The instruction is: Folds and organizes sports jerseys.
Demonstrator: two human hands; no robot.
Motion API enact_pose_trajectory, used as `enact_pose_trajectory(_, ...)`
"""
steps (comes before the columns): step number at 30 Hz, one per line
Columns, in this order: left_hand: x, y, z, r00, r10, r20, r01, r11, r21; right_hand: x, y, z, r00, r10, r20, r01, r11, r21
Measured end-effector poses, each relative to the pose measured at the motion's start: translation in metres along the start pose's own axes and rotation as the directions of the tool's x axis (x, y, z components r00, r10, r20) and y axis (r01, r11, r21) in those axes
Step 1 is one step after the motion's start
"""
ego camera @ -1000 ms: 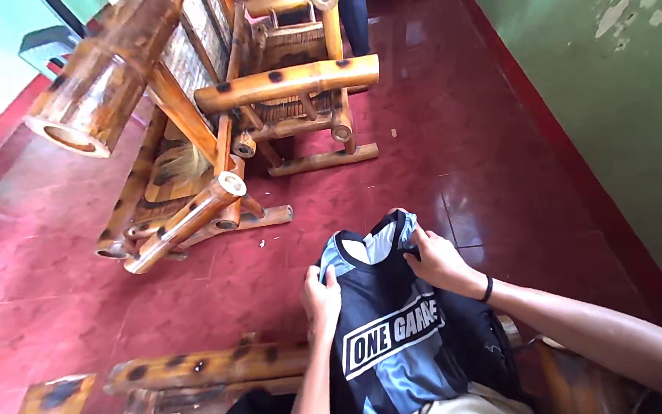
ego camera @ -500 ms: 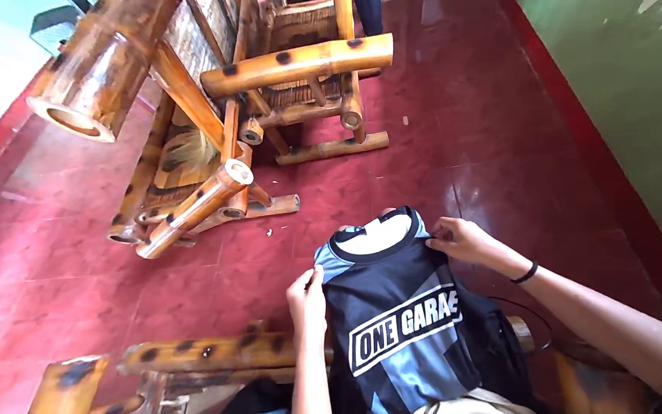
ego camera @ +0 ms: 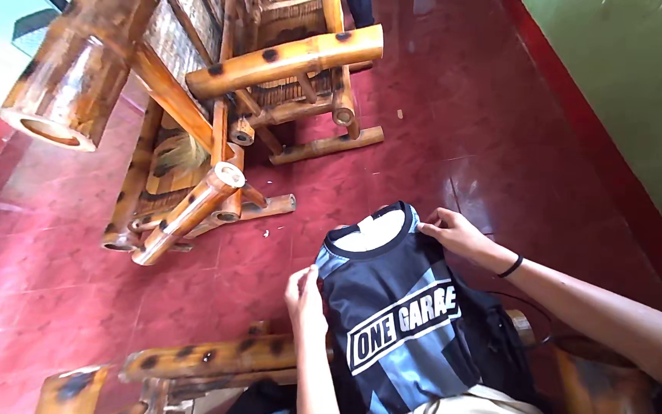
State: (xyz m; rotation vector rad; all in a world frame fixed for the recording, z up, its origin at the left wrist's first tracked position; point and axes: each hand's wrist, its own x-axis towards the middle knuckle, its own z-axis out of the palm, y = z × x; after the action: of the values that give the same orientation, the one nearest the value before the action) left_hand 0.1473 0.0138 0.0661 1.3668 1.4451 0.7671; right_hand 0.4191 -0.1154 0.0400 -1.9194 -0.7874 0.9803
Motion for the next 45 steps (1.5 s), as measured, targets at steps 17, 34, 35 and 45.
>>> enact_pose_trajectory(17,0.010,-0.025,0.013,0.986,0.146,-0.078,-0.129,0.973,0.189,0.003,-0.011,0.001,0.973,0.210,0.098,-0.225,0.955,0.192)
enact_pose_trajectory(34,-0.063,-0.012,-0.019,0.999,0.043,0.030,-0.048,0.981,0.187,-0.015,-0.020,-0.003,0.977,0.110,0.183,-0.095,0.992,-0.088)
enact_pose_trajectory(35,-0.056,-0.005,-0.016,0.999,0.002,0.045,-0.012,0.977,0.214,-0.014,-0.019,-0.001,0.981,0.096,0.169,-0.075,0.989,-0.127)
enact_pose_trajectory(45,-0.029,0.010,0.002,0.971,0.001,0.240,0.001,1.000,-0.006,-0.021,-0.025,0.013,0.990,-0.076,0.119,0.079,0.997,-0.020)
